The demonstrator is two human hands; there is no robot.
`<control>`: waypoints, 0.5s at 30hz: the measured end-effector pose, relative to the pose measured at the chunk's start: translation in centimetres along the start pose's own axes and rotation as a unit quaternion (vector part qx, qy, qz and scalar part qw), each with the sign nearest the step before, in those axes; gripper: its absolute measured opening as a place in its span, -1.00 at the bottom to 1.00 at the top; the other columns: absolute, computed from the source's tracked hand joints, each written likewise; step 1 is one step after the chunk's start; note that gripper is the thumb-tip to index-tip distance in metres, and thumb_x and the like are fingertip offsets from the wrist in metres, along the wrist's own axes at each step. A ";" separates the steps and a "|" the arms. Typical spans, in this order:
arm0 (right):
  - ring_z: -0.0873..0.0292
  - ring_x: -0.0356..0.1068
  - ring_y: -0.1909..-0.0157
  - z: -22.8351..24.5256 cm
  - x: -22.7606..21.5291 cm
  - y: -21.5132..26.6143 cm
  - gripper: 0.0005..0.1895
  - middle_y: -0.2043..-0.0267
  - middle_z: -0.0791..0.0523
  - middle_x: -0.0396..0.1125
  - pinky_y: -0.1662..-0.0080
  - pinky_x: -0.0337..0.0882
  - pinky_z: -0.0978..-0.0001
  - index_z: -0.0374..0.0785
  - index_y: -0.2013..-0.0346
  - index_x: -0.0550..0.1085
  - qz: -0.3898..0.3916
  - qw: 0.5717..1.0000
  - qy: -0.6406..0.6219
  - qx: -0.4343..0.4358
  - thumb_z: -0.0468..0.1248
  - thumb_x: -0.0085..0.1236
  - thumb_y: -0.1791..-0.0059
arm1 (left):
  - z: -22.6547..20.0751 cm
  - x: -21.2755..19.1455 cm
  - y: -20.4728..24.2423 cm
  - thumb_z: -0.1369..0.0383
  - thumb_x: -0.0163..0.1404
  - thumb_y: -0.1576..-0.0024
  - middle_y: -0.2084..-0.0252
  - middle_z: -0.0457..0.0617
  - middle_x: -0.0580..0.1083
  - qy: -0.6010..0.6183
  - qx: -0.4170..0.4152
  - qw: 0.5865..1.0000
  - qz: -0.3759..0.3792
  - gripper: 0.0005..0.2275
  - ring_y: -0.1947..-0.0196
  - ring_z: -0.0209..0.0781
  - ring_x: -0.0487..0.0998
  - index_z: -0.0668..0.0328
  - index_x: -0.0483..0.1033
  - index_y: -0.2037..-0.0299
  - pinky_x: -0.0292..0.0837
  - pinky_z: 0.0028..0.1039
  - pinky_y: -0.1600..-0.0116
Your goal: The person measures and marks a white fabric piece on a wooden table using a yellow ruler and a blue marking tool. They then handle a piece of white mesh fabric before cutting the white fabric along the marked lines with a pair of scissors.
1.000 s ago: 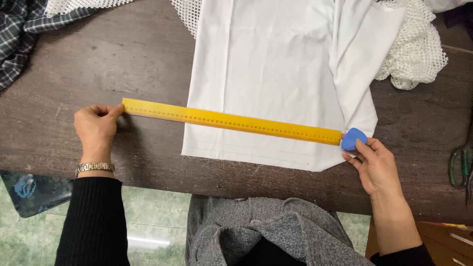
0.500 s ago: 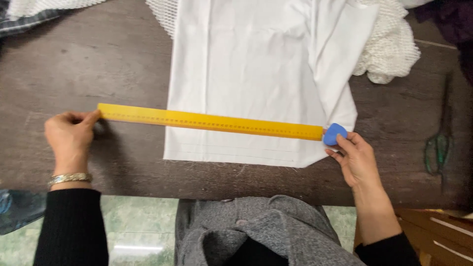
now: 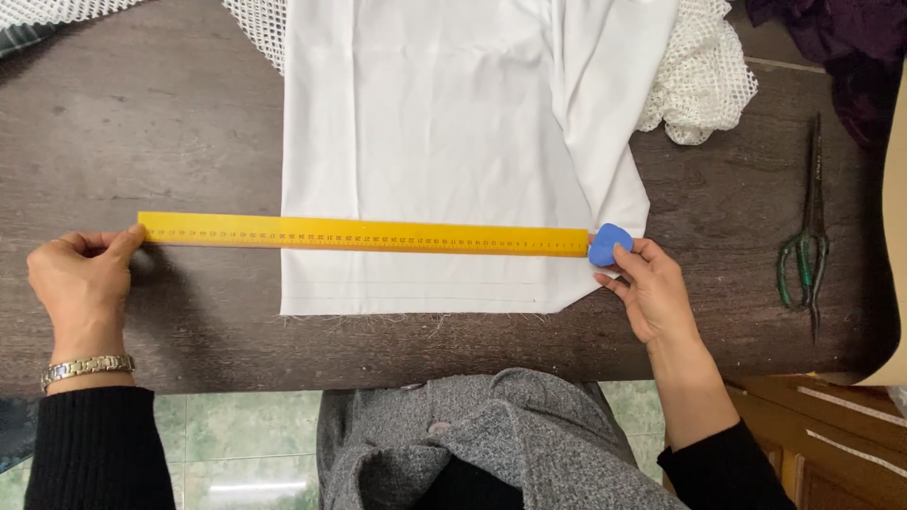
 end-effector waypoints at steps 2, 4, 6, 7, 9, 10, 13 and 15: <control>0.15 0.38 0.01 0.1 0.1 0.0 -0.88 0.04 0.02 0.40 0.02 0.47 0.25 -0.18 0.25 0.32 0.002 1.000 0.001 -0.001 -0.28 0.06 0.02 | -0.2 0.0 0.1 0.12 0.31 -0.19 0.54 -0.18 0.36 0.007 -0.001 1.000 0.002 -0.73 0.54 -0.40 0.25 0.07 0.57 0.34 0.23 -0.44 0.44; 0.15 0.39 0.03 0.3 0.3 0.2 -0.89 0.05 0.04 0.41 0.01 0.46 0.24 -0.16 0.26 0.32 -0.006 1.000 0.005 0.010 -0.29 0.06 0.02 | -0.4 -0.1 0.3 0.14 0.31 -0.20 0.53 -0.17 0.39 0.013 0.002 1.000 0.000 -0.73 0.53 -0.43 0.28 0.08 0.55 0.35 0.26 -0.48 0.42; 0.16 0.39 0.04 0.2 0.1 0.1 -0.89 0.06 0.04 0.41 0.01 0.46 0.24 -0.16 0.27 0.32 -0.004 1.000 0.004 0.008 -0.29 0.07 0.02 | -0.8 -0.3 0.5 0.12 0.31 -0.19 0.54 -0.18 0.37 0.009 -0.010 1.000 0.002 -0.73 0.55 -0.42 0.25 0.07 0.55 0.35 0.25 -0.47 0.42; 0.16 0.39 0.04 0.1 0.1 0.0 -0.90 0.07 0.05 0.41 0.01 0.47 0.24 -0.15 0.28 0.32 -0.003 1.000 0.003 0.006 -0.28 0.07 0.02 | -0.9 -0.4 0.6 0.11 0.30 -0.19 0.55 -0.18 0.35 0.005 -0.022 1.000 0.005 -0.73 0.56 -0.41 0.23 0.06 0.55 0.36 0.24 -0.46 0.42; 0.16 0.40 0.05 0.2 0.2 0.1 -0.89 0.05 0.04 0.42 0.03 0.45 0.26 -0.14 0.28 0.31 0.003 1.000 0.001 0.003 -0.28 0.07 0.02 | -0.7 -0.2 0.4 0.10 0.30 -0.19 0.56 -0.19 0.35 0.005 -0.020 1.000 0.004 -0.72 0.56 -0.42 0.22 0.05 0.55 0.35 0.23 -0.47 0.43; 0.16 0.40 0.07 0.2 0.3 0.1 -0.88 0.03 0.03 0.43 0.04 0.44 0.28 -0.13 0.28 0.30 0.008 1.000 -0.001 0.000 -0.28 0.07 0.03 | -0.5 -0.2 0.4 0.09 0.30 -0.19 0.56 -0.20 0.34 0.005 -0.017 1.000 0.003 -0.72 0.56 -0.42 0.21 0.05 0.55 0.35 0.21 -0.48 0.43; 0.18 0.40 0.14 0.3 0.4 0.2 -0.89 0.03 0.03 0.44 0.07 0.43 0.29 -0.11 0.29 0.30 0.005 1.000 0.001 0.001 -0.29 0.07 0.03 | -0.3 -0.1 0.2 0.09 0.30 -0.19 0.55 -0.18 0.37 -0.006 -0.005 1.000 0.002 -0.72 0.54 -0.40 0.25 0.06 0.56 0.35 0.25 -0.46 0.39; 0.18 0.40 0.15 0.4 0.3 0.2 -0.89 0.05 0.04 0.43 0.06 0.43 0.28 -0.11 0.28 0.31 0.003 1.000 0.005 0.003 -0.29 0.07 0.02 | -0.6 -0.2 0.3 0.09 0.30 -0.19 0.55 -0.18 0.37 -0.003 -0.003 1.000 0.003 -0.72 0.55 -0.41 0.25 0.06 0.56 0.35 0.25 -0.47 0.39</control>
Point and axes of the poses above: each hand's wrist, its own y-axis away from the middle knuckle, its own x-axis out of the palm, z = x × y, the point moved 7 cm from there along -y, towards the middle knuckle
